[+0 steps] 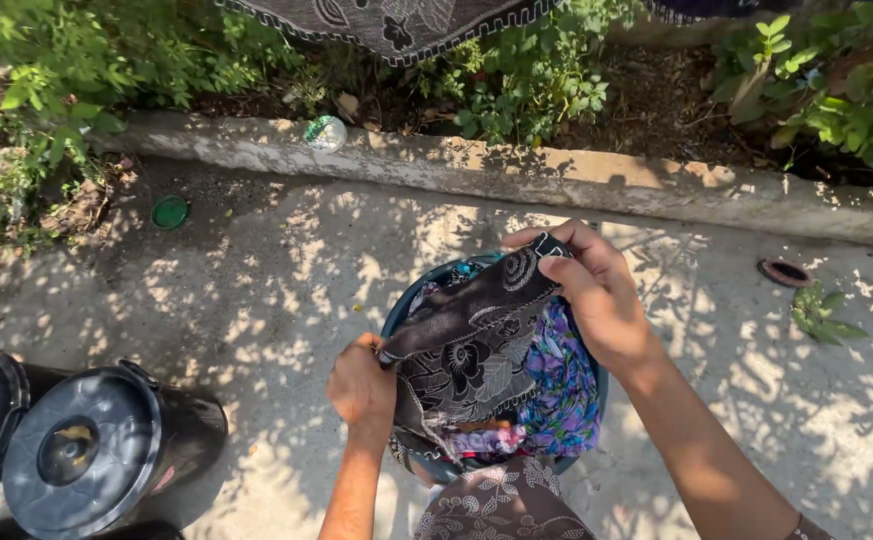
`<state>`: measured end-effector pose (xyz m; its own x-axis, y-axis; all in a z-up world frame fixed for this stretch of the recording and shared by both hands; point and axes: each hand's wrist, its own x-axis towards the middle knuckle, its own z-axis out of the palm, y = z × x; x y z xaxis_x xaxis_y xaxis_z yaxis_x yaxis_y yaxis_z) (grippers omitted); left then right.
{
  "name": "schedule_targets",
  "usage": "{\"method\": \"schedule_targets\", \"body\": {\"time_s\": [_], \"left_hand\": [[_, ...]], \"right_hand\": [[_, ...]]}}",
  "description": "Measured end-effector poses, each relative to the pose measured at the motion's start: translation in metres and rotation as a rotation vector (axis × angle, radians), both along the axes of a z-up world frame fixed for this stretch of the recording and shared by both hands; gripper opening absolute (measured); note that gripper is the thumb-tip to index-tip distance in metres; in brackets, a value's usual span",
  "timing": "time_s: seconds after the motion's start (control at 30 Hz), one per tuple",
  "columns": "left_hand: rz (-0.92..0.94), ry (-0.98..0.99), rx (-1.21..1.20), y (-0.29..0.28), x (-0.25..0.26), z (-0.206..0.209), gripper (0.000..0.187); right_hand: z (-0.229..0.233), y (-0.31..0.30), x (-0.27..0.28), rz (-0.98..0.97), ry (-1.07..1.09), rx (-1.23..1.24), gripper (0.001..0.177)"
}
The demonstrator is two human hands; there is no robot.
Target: Hang wet laundry on an outdoor clothesline.
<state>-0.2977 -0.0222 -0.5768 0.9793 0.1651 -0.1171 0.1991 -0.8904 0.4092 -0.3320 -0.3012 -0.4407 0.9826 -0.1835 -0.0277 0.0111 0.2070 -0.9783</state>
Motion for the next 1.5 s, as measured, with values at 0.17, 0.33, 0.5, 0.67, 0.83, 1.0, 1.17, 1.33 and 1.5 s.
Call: {"method": "schedule_targets", "body": {"time_s": [0.17, 0.33, 0.5, 0.67, 0.83, 1.0, 1.17, 1.33, 1.5], "left_hand": [[0.047, -0.166, -0.038, 0.052, 0.008, 0.061, 0.025], [0.077, -0.412, -0.009, 0.114, 0.023, 0.107, 0.03], [0.012, -0.514, 0.228, 0.223, 0.072, 0.12, 0.019], [-0.064, -0.555, 0.337, 0.31, 0.119, 0.171, 0.012], [-0.169, -0.745, 0.382, 0.394, 0.13, 0.223, 0.03], [-0.445, -0.596, 0.396, 0.511, 0.224, 0.107, 0.012], [-0.339, -0.48, 0.511, 0.535, 0.289, 0.161, 0.016], [-0.125, -0.556, 0.511, 0.536, 0.329, 0.244, 0.037], [0.096, -0.569, -0.337, 0.512, 0.359, 0.332, 0.04]], "right_hand": [[0.093, 0.035, 0.004, 0.058, -0.253, -0.091, 0.011], [0.156, 0.054, 0.023, -0.292, -0.521, -0.137, 0.008], [0.195, 0.061, 0.06, -0.411, -0.683, -0.357, 0.034], [0.183, 0.075, 0.107, -0.271, -0.769, -1.136, 0.084], [0.146, 0.126, 0.133, -0.157, -0.315, -1.686, 0.076], [0.034, 0.161, 0.192, 0.286, -0.251, -1.571, 0.07], [0.011, 0.176, 0.246, 0.032, 0.126, -1.835, 0.049], [0.114, 0.236, 0.315, -0.093, 0.42, -1.29, 0.038], [0.217, 0.301, 0.348, -0.168, 0.252, -0.226, 0.058]]}}
